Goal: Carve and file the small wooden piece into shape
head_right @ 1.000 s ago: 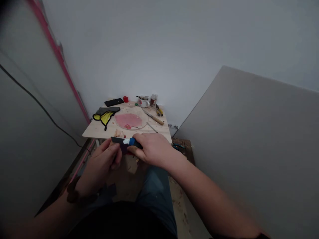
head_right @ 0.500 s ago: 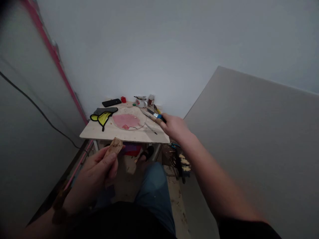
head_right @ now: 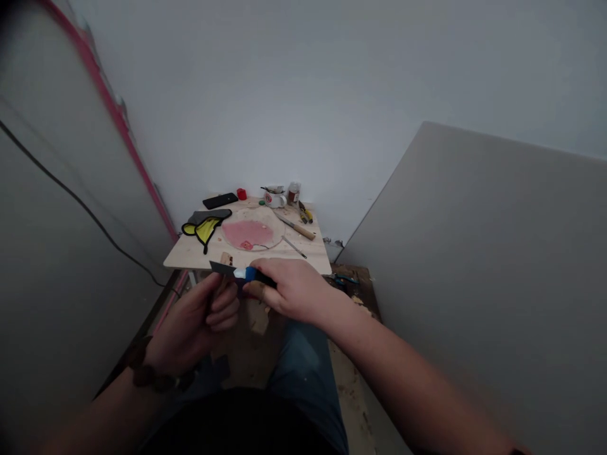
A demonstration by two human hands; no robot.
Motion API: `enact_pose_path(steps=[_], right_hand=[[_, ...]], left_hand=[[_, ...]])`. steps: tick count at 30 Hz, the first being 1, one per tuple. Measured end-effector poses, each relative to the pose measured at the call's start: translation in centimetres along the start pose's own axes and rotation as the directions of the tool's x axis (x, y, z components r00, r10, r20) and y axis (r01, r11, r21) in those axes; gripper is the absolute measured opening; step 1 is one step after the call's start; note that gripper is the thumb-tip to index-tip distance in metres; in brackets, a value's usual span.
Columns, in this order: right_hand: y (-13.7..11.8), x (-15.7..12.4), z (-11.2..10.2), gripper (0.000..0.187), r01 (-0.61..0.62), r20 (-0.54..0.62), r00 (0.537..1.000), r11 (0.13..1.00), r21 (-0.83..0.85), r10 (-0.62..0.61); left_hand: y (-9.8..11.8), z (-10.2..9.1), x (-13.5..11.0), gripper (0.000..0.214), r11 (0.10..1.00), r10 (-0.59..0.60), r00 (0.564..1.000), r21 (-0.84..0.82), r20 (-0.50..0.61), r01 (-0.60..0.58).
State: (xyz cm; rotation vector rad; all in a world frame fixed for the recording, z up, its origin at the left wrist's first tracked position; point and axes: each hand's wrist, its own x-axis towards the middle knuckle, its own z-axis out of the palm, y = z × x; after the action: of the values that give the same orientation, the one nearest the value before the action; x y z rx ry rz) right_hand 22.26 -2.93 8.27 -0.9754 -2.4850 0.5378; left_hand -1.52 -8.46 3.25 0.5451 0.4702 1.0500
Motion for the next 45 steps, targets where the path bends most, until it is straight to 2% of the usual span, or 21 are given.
enact_pose_path(steps=[9,13,16,18,20,22,24,26,29,32,35,40,43,45], right_hand=[[-0.6,0.2,-0.6,0.029,0.016,0.067,0.998,0.991,-0.129,-0.008],[0.0,0.2,-0.4,0.029,0.003,0.052,0.999,0.976,-0.216,0.008],[2.3,0.3,-0.4,0.032,-0.033,0.021,0.999,0.960,-0.277,0.041],[4.9,0.4,-0.9,0.033,-0.167,-0.048,0.986,0.944,-0.284,0.159],[7.6,0.3,-1.5,0.036,-0.337,-0.159,0.938,0.916,-0.216,0.307],[9.3,0.0,-1.8,0.042,-0.392,-0.234,0.902,0.916,-0.084,0.364],[9.0,-0.3,-1.4,0.043,-0.313,-0.226,0.924,0.950,0.018,0.308],[7.0,-0.6,-0.7,0.039,-0.179,-0.162,0.969,0.982,0.058,0.186],[2.9,-0.7,0.3,0.034,-0.038,-0.051,0.998,0.999,0.031,0.040],[0.8,-0.5,0.4,0.034,0.003,0.027,1.000,0.999,-0.035,-0.002],[1.2,-0.3,0.1,0.036,0.027,0.038,0.999,0.991,-0.128,-0.022],[2.3,-0.2,0.2,0.039,0.060,0.018,0.998,0.952,-0.301,-0.057],[2.9,-0.1,0.5,0.041,0.077,0.016,0.997,0.943,-0.324,-0.076],[4.2,-0.1,0.3,0.042,0.048,0.013,0.999,0.949,-0.310,-0.046]], left_hand=[[-0.2,0.0,-0.2,0.047,1.000,-0.024,1.000,-0.016,0.000,0.024],[-0.2,0.0,-0.1,0.035,0.999,-0.046,0.998,0.016,-0.036,0.047],[-0.2,0.2,-0.3,0.034,0.998,-0.048,0.998,0.034,-0.048,0.049],[-0.1,0.5,-0.8,0.036,0.998,-0.044,0.998,0.050,-0.035,0.046],[0.0,0.9,-1.4,0.036,0.997,-0.042,0.999,0.066,-0.019,0.044],[0.2,1.1,-1.6,0.035,0.997,-0.028,0.999,0.073,-0.019,0.029],[0.3,1.1,-1.4,0.035,0.996,-0.001,0.999,0.086,-0.041,0.004],[0.2,0.9,-0.9,0.035,0.994,0.026,0.996,0.109,-0.086,-0.017],[0.0,0.6,-0.3,0.037,0.990,0.054,0.991,0.133,-0.123,-0.038],[-0.1,0.5,-0.2,0.036,0.992,0.056,0.994,0.119,-0.092,-0.045],[0.2,0.8,-0.6,0.038,0.993,0.032,0.998,0.113,-0.063,-0.025],[0.8,1.2,-0.7,0.036,0.986,0.021,0.995,0.168,-0.097,-0.004],[0.8,1.0,-0.7,0.037,0.980,0.025,0.994,0.199,-0.107,-0.003],[0.5,0.5,-1.1,0.039,0.975,0.017,0.995,0.224,-0.098,0.006]])
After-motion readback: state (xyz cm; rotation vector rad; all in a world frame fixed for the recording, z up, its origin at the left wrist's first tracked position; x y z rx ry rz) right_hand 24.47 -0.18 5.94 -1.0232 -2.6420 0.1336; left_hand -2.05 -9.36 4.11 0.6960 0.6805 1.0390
